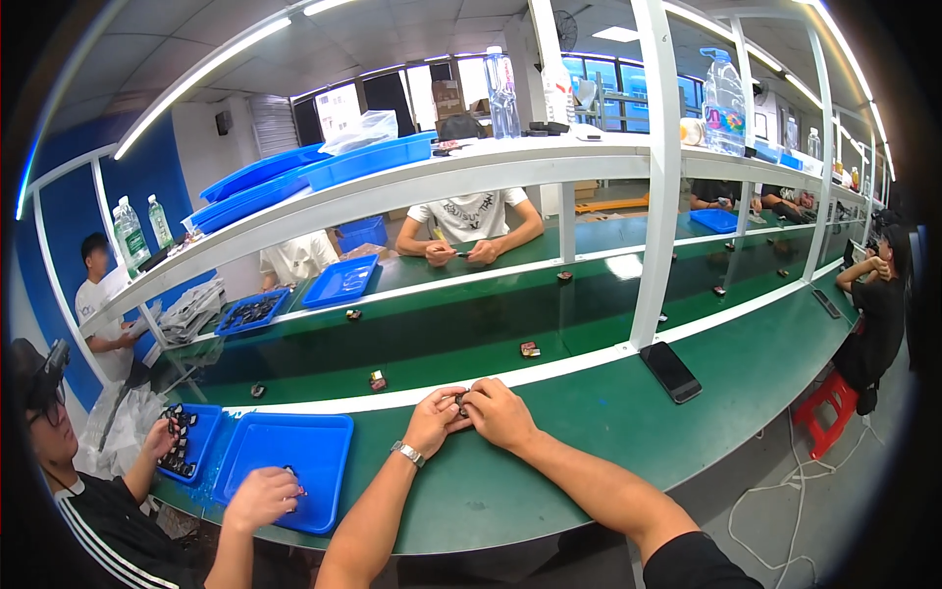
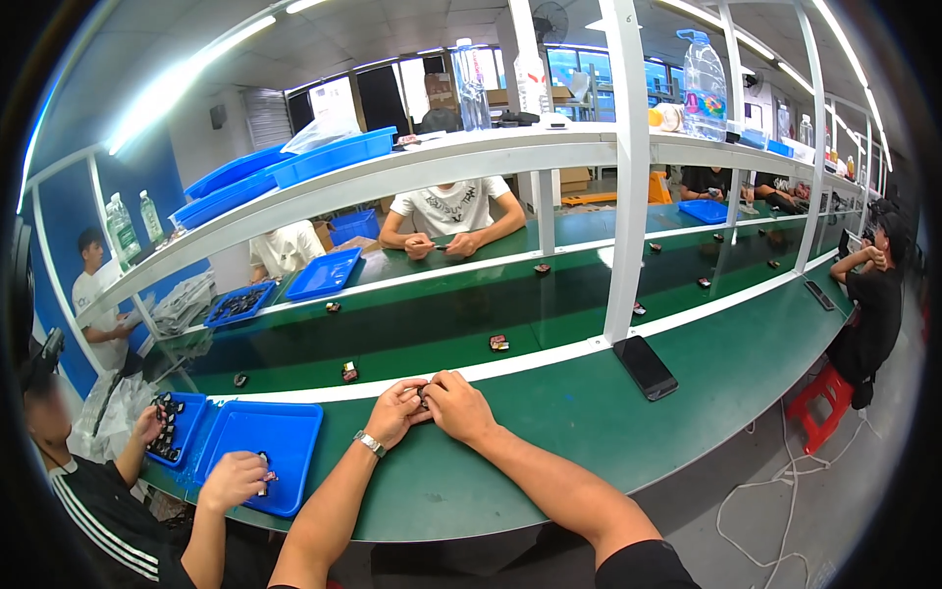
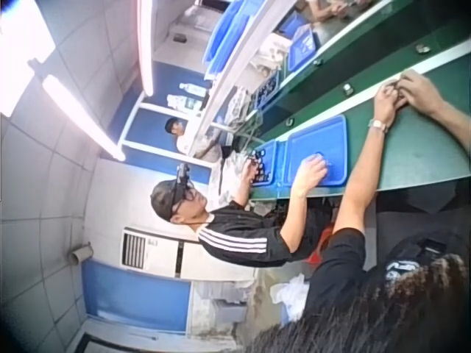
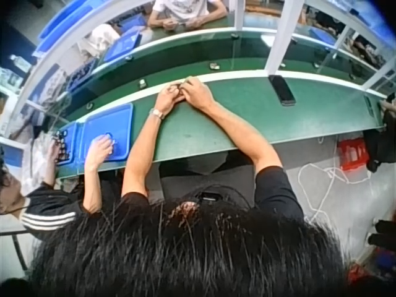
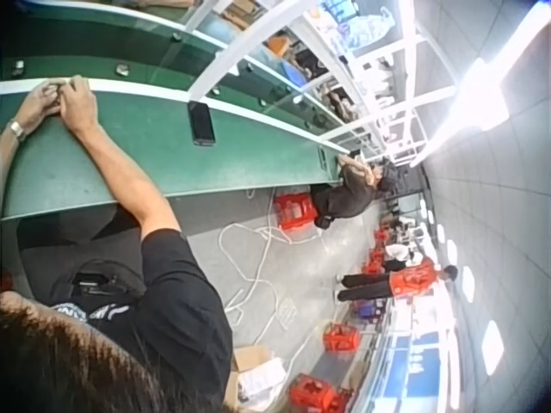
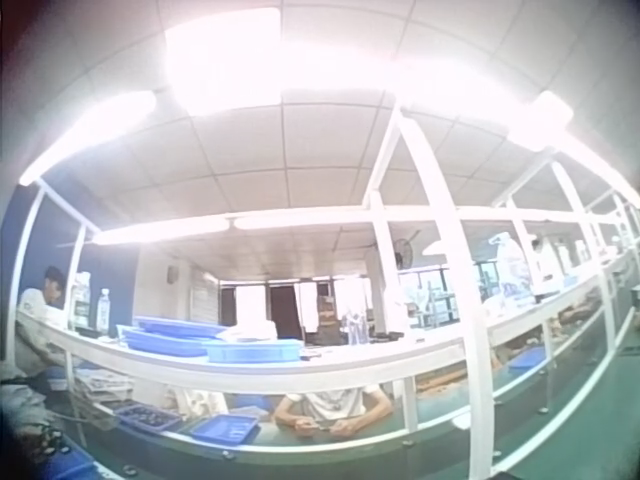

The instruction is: Manual assembly of small electronic components on a production line conveyor.

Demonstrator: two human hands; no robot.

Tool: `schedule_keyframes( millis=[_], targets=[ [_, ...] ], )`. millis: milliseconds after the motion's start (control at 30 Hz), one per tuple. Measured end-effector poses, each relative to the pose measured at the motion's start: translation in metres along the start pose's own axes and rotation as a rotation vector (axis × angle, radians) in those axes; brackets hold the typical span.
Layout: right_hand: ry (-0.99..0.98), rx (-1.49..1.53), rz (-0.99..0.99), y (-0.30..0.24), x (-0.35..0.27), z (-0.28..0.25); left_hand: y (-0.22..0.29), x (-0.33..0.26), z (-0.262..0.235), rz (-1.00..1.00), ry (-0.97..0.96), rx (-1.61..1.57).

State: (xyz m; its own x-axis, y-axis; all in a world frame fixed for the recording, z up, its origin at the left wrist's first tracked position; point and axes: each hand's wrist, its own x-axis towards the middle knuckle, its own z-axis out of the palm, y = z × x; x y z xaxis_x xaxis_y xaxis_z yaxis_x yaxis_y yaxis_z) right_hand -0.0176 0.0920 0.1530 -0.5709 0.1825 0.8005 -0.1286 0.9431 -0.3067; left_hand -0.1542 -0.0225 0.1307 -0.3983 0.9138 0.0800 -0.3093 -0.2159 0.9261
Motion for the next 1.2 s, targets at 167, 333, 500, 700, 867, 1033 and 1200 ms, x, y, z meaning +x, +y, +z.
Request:
schedule_keyframes(
  millis=[167,333,500,700,867,1033,1200],
  targets=[
    [-0.088,-0.005,0.058,0.001,0.001,-0.002,0.001,0.000,0.003,-0.009,0.009,0.018],
    [-0.189,-0.005,0.075,0.001,0.002,-0.006,0.003,-0.003,0.002,-0.005,0.005,0.030],
    [-0.119,0.058,0.053,0.007,-0.001,-0.004,0.004,-0.004,0.007,0.007,-0.019,0.043],
    [-0.099,0.167,0.220,0.008,-0.006,0.002,0.004,-0.003,0.007,0.016,-0.031,0.062],
    [-0.125,0.230,0.257,0.009,-0.004,0.004,0.005,-0.004,0.004,0.004,-0.028,0.072],
    [-0.138,0.244,0.288,0.009,-0.007,0.004,0.008,-0.005,0.007,-0.008,-0.053,0.040],
    [-0.146,0.296,0.352,0.008,-0.008,0.009,0.006,-0.005,0.005,0.011,-0.043,0.027]
  ],
)
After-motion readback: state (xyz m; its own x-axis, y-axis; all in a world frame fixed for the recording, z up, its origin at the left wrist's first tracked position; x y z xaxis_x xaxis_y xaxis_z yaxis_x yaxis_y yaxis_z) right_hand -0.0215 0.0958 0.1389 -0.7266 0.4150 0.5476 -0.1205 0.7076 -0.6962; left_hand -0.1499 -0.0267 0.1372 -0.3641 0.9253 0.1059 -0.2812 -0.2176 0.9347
